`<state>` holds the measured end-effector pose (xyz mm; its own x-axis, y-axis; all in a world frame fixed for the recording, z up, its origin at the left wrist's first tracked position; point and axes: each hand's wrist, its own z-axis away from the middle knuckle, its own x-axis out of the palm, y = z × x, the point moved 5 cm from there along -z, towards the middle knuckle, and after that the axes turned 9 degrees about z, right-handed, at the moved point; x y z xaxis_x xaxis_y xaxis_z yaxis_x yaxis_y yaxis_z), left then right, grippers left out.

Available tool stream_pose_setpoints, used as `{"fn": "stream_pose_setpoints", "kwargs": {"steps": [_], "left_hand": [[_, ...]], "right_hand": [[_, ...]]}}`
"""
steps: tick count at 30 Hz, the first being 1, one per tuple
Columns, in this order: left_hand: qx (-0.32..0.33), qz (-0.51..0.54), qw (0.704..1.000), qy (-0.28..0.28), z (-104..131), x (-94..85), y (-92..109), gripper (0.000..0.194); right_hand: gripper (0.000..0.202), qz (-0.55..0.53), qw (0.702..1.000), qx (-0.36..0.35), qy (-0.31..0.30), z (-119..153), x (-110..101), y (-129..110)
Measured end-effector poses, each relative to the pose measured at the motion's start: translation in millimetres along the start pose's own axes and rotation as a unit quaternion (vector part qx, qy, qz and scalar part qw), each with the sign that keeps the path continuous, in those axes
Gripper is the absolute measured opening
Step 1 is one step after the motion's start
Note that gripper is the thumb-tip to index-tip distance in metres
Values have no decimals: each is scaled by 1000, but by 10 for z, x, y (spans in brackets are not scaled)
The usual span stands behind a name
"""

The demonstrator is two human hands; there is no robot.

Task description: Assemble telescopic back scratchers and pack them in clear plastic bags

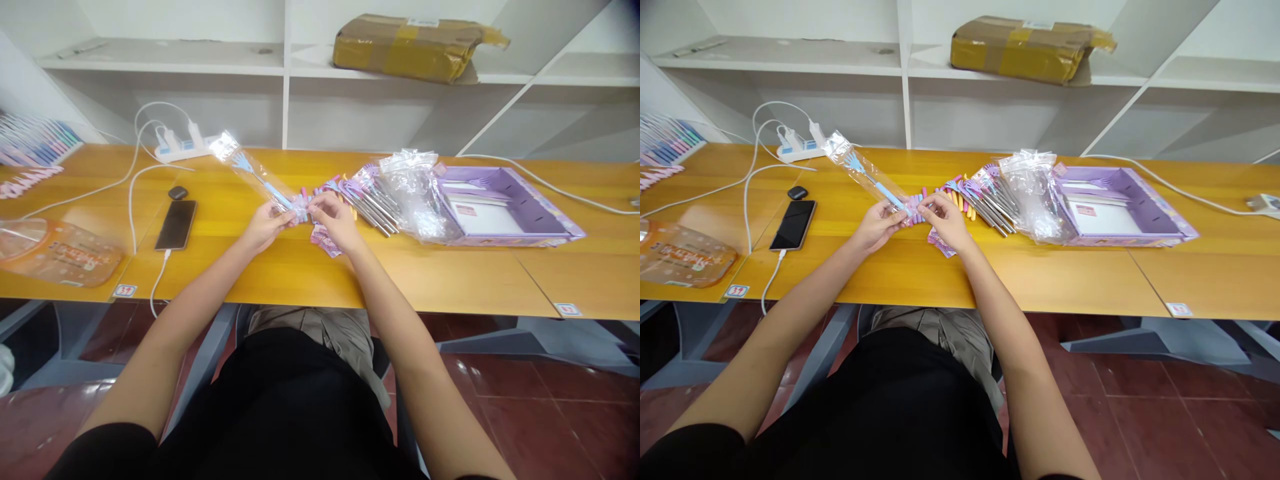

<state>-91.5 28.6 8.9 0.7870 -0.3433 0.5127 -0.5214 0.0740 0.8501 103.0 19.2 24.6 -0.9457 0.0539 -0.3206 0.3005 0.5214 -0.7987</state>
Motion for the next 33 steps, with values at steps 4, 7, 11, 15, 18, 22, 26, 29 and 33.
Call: {"fn": "stream_pose_setpoints", "kwargs": {"steps": [4, 7, 11, 15, 18, 22, 26, 29, 33], "left_hand": [[-4, -26, 1000, -16, 8, 5, -12, 57], [7, -69, 997, -24, -8, -2, -17, 53], [29, -135, 990, -26, -62, -35, -12, 47], [28, -159, 987, -16, -78, -55, -17, 38], [14, -167, 986, -17, -57, -35, -46, 35], [-1, -163, 986, -48, -30, 20, -110, 44], [-2, -174, 983, -61, -30, 22, -138, 52], [-10, -197, 978, -60, -34, 8, -142, 52], [-20, -195, 979, -59, -36, 13, -143, 50]], "right_hand": [[48, 17, 999, -37, 17, -10, -20, -12], [44, 62, 997, -28, 37, -5, -36, 14], [39, 120, 990, -5, 73, 15, -77, 25], [40, 70, 996, 14, 49, 28, -36, 33], [49, -17, 999, 42, -16, 37, 70, 65], [55, -41, 995, 60, -69, 59, 171, 77], [52, -54, 994, 73, -52, 67, 163, 74], [50, -50, 993, 94, -50, 69, 151, 80], [48, -48, 991, 112, -52, 69, 142, 77]]}}
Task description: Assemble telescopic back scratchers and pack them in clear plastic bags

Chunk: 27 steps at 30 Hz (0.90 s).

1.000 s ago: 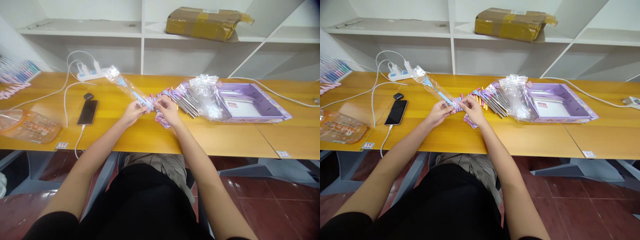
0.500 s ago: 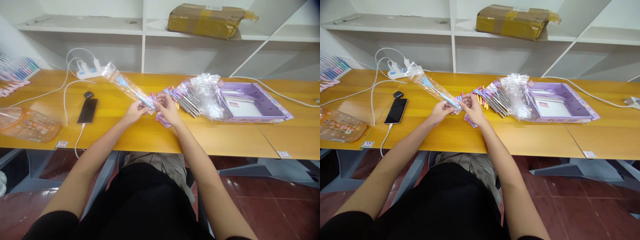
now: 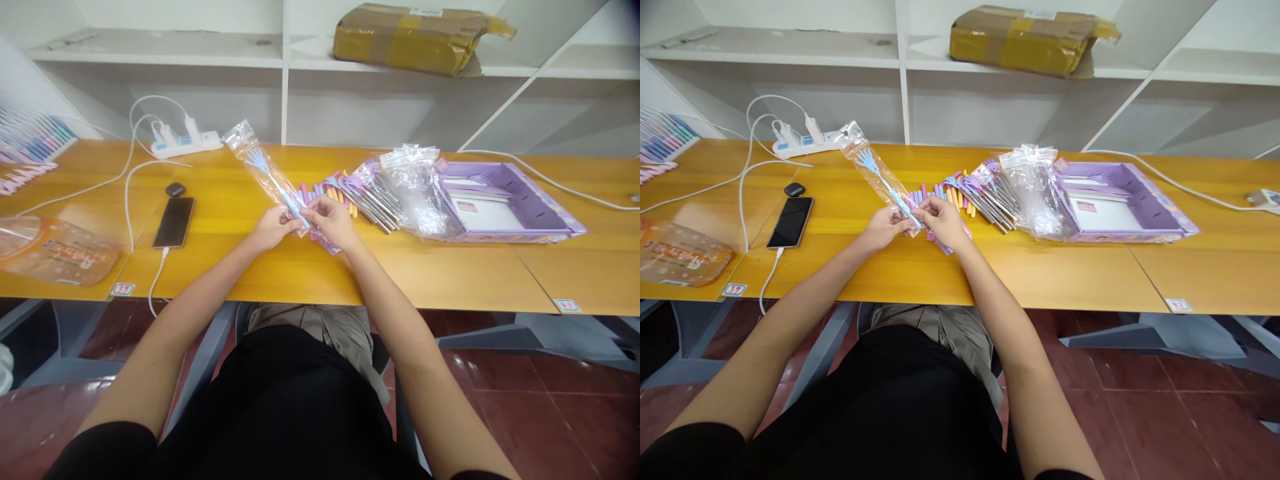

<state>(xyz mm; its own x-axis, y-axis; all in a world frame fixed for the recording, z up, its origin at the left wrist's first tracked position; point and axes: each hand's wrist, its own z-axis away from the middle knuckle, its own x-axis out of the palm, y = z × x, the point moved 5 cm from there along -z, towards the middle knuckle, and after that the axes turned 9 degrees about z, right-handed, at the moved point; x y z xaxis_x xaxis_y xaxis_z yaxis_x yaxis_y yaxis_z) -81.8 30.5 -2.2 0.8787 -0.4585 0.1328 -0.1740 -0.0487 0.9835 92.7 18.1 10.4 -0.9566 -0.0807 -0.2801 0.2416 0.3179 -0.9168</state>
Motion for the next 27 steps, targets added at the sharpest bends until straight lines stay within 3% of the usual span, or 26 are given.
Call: {"fn": "stream_pose_setpoints", "kwargs": {"steps": [7, 13, 16, 19, 23, 27], "left_hand": [[-17, 5, 1000, -12, 41, 34, 48, 38], [-49, -71, 985, -149, 169, 205, 62, 19], [-74, -120, 977, -162, 188, 222, -16, 22], [-98, -89, 989, -71, 131, 118, -92, 32], [-1, 24, 995, 96, 46, -83, 15, 31], [6, 105, 984, 146, 15, -148, 82, 23]], "right_hand": [[60, 41, 999, -12, 28, -14, -40, -10], [73, -9, 999, 44, 12, -18, -40, 35], [71, -33, 997, 65, -2, -3, -35, 17], [69, -56, 994, 77, -55, 30, 23, -30], [64, -67, 982, 73, -158, 115, 178, -123], [57, -43, 967, 66, -241, 186, 266, -177]]}}
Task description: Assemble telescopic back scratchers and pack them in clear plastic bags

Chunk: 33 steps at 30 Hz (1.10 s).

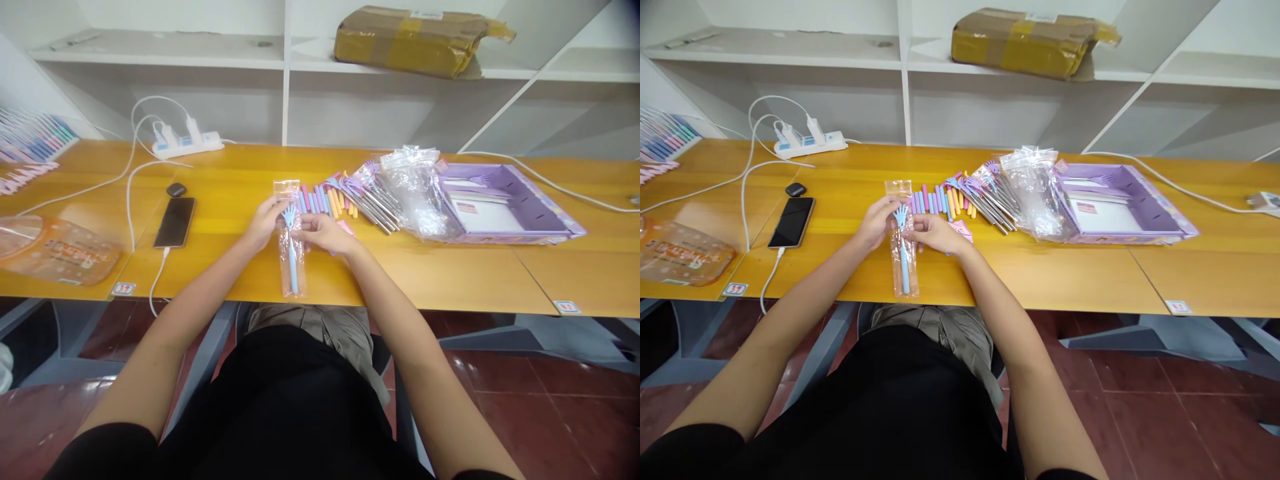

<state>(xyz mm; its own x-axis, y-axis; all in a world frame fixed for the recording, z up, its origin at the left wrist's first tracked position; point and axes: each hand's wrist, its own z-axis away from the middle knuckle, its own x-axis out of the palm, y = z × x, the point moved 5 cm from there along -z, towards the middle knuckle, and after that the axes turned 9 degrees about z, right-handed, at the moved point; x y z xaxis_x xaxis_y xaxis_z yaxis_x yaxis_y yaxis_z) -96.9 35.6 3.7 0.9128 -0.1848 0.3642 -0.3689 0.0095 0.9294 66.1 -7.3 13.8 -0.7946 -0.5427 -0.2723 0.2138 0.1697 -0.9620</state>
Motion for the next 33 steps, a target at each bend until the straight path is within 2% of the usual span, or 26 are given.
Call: {"fn": "stream_pose_setpoints", "kwargs": {"steps": [2, 4, 6, 7, 9, 12, 14, 18, 23, 26, 29, 31, 33], "left_hand": [[-19, 29, 999, 24, -8, -8, -6, 20], [-42, 64, 996, 43, -12, -10, -33, 20], [-69, 98, 991, 51, -15, -3, -66, 22], [-80, 111, 989, 53, -16, -1, -77, 24], [-91, 125, 986, 57, -19, -5, -84, 29], [-86, 118, 987, 66, -27, -29, -77, 36], [-80, 103, 989, 70, -35, -46, -77, 40], [-75, 68, 993, 67, -44, -68, -94, 52], [-73, 28, 996, 48, -37, -63, -110, 65], [-68, 20, 996, 50, -24, -52, -117, 66], [-58, 16, 997, 52, 1, -30, -122, 66], [-53, 7, 998, 45, 27, -6, -127, 64], [-47, -6, 998, 39, 56, 15, -133, 61]], "right_hand": [[53, 50, 999, 11, 14, 24, -95, 11], [50, 151, 982, 8, 113, 78, -351, 13], [46, 265, 936, 5, 229, 178, -664, 11], [45, 306, 916, 12, 261, 231, -799, 29], [46, 342, 903, 40, 255, 306, -998, 125], [50, 363, 912, 62, 182, 363, -1136, 303], [48, 391, 904, 60, 161, 372, -1167, 384], [34, 428, 885, 80, 167, 340, -1163, 476], [26, 406, 892, 76, 184, 341, -1145, 423], [23, 357, 912, 58, 196, 365, -1135, 327], [33, 275, 932, 16, 236, 369, -1090, 180], [41, 196, 943, -27, 266, 359, -1021, 69], [48, 114, 958, -67, 254, 324, -886, -24]]}}
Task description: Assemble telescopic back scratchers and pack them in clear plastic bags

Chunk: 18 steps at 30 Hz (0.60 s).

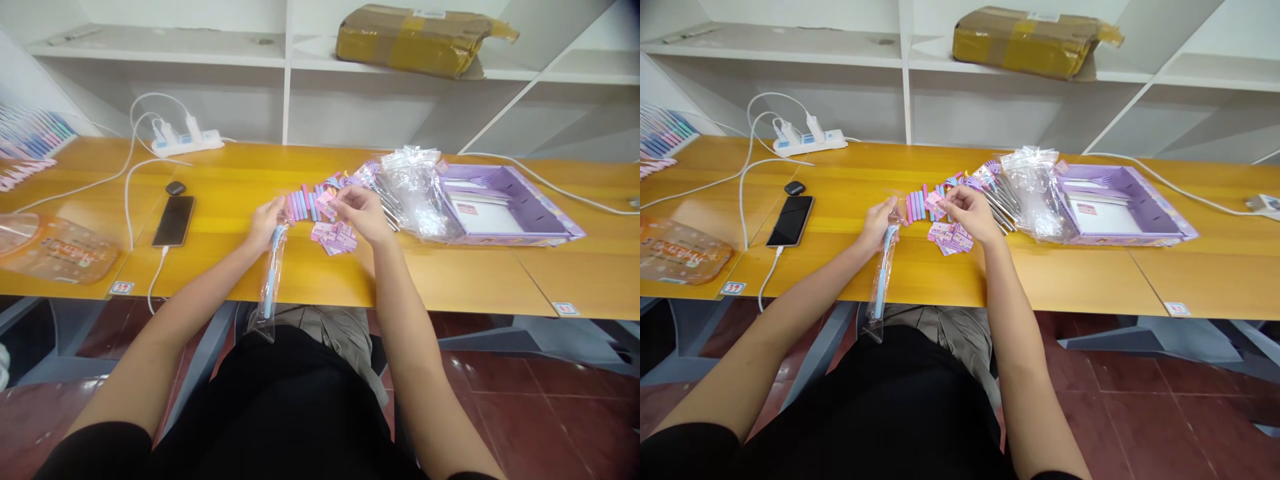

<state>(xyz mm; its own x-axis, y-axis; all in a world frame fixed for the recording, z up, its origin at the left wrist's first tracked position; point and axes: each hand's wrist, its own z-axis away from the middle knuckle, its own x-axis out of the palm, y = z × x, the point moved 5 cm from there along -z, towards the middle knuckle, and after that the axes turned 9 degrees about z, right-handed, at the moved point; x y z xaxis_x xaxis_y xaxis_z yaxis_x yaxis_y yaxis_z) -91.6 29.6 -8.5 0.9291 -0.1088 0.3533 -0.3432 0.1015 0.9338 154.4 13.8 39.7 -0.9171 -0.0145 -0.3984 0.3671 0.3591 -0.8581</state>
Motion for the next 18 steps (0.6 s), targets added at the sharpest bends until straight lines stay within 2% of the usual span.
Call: {"fn": "stream_pose_setpoints", "kwargs": {"steps": [3, 5, 8, 11, 16, 18], "left_hand": [[11, -23, 1000, -1, 38, 20, -20, 54], [15, -40, 999, -10, 55, 42, -38, 47], [11, -61, 997, -43, 69, 94, -70, 38], [7, -75, 994, -79, 75, 150, -83, 34], [40, -99, 990, -94, 75, 182, -50, 21], [42, -103, 989, -98, 78, 177, -50, 21]], "right_hand": [[54, -79, 994, -11, -70, 41, 268, -144], [52, -82, 993, -14, -82, 56, 417, -186], [42, -47, 998, -22, -20, 31, 513, -155], [30, -3, 999, -33, 42, -4, 512, -69], [18, 51, 995, -52, 73, -32, 466, 17], [16, 63, 993, -63, 77, -33, 458, 21]]}}
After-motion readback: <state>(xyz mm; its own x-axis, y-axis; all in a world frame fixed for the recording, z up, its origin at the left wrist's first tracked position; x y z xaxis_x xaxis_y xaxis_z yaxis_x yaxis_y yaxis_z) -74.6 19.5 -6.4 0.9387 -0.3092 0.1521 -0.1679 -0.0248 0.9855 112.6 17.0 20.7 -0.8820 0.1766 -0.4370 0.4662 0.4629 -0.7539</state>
